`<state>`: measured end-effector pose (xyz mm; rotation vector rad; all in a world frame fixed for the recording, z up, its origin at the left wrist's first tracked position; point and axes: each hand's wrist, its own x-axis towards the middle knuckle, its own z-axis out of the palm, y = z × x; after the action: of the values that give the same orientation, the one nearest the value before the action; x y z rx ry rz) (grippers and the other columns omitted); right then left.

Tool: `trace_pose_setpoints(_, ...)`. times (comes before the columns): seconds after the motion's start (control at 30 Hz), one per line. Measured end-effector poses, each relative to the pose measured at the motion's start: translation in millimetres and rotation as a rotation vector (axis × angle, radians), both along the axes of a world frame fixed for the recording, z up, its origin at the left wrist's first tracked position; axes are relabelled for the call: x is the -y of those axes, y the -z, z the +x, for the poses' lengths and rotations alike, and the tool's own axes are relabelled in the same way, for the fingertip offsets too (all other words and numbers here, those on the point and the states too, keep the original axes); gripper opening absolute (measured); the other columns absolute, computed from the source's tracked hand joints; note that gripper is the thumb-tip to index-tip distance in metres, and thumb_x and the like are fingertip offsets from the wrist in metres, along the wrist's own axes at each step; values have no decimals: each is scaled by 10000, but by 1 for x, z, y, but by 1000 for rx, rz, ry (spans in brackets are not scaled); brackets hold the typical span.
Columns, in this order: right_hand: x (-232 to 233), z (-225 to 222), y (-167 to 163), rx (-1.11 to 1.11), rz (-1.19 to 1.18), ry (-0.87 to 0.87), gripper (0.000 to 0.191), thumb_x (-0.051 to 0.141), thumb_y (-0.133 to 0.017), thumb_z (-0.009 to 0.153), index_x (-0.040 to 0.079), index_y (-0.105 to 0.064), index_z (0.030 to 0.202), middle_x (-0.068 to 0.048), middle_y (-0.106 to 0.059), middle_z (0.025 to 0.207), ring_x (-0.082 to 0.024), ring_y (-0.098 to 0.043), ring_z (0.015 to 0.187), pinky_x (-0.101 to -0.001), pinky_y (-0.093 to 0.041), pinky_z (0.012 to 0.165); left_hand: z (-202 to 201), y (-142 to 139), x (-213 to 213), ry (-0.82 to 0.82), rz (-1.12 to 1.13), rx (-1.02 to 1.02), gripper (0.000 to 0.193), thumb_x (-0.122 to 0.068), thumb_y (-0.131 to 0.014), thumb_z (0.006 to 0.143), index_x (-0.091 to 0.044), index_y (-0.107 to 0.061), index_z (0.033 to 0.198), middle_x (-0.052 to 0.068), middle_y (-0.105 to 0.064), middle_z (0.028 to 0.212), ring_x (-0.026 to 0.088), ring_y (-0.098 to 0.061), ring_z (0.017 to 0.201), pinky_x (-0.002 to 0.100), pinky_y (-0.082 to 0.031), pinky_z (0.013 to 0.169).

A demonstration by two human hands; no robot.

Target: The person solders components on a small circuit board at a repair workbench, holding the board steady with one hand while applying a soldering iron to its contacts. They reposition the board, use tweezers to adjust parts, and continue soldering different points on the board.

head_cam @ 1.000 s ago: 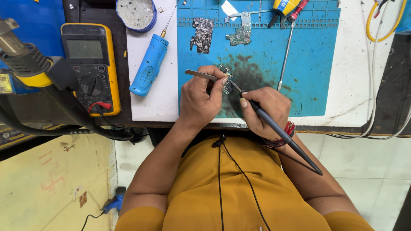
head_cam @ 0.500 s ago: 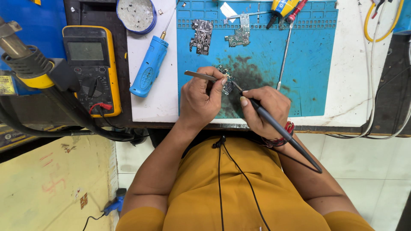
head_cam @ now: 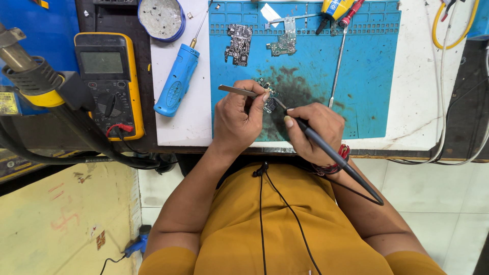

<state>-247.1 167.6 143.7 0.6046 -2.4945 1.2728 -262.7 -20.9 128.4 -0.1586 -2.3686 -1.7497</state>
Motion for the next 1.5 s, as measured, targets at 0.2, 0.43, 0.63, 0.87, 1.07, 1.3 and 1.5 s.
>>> trace_pose_setpoints(0.2,-1,0,-1,0,4,1,120,31,-763,924,23,-666,994,-120,-681,819,-265,-658,683,-355,-489,620,0,-1,-1,4,-2,6,104,-52,-703,1016,-57,-604,1047,35,-711,832,102,-698,694,259,-537,612)
trace_pose_setpoints(0.43,-1,0,-1,-8,-8,-11,117,32,-760,932,23,-667,1002,-117,-679,819,-263,-664,687,-353,-493,621,0,0,-1,4,-3,-7,106,-47,-697,1015,-54,-600,1058,38,-714,848,104,-700,699,259,-542,616)
trace_pose_setpoints(0.63,-1,-1,-1,1,-11,-9,116,35,-761,926,24,-670,997,-116,-677,812,-262,-662,681,-356,-493,617,0,1,-1,4,-9,1,107,-47,-705,1013,-56,-606,1050,33,-707,824,100,-691,685,255,-533,603)
trace_pose_setpoints(0.87,-2,0,-2,-5,-13,-32,110,36,-753,926,29,-669,996,-122,-688,834,-269,-669,704,-357,-502,635,0,0,-2,-3,-6,0,108,-50,-705,1012,-57,-606,1052,34,-711,830,100,-696,690,257,-539,611)
trace_pose_setpoints(1.07,-2,-1,-1,1,-14,-24,113,35,-757,927,24,-674,1002,-117,-685,822,-267,-670,692,-355,-500,627,0,-1,-2,-1,-11,0,109,-51,-708,1011,-58,-606,1048,36,-708,826,103,-696,694,258,-539,613)
trace_pose_setpoints(1.3,-2,-1,-1,8,-7,-12,115,36,-765,924,26,-673,992,-119,-684,818,-267,-669,688,-354,-501,626,0,0,-1,-1,-2,10,107,-47,-705,1012,-55,-606,1054,35,-709,826,101,-694,687,257,-534,608)
trace_pose_setpoints(1.5,-1,-1,-1,6,2,-14,110,36,-760,928,24,-674,995,-123,-691,835,-267,-674,697,-354,-506,629,0,1,-1,13,-5,-7,108,-46,-700,1017,-57,-599,1055,33,-707,838,98,-692,693,254,-535,610)
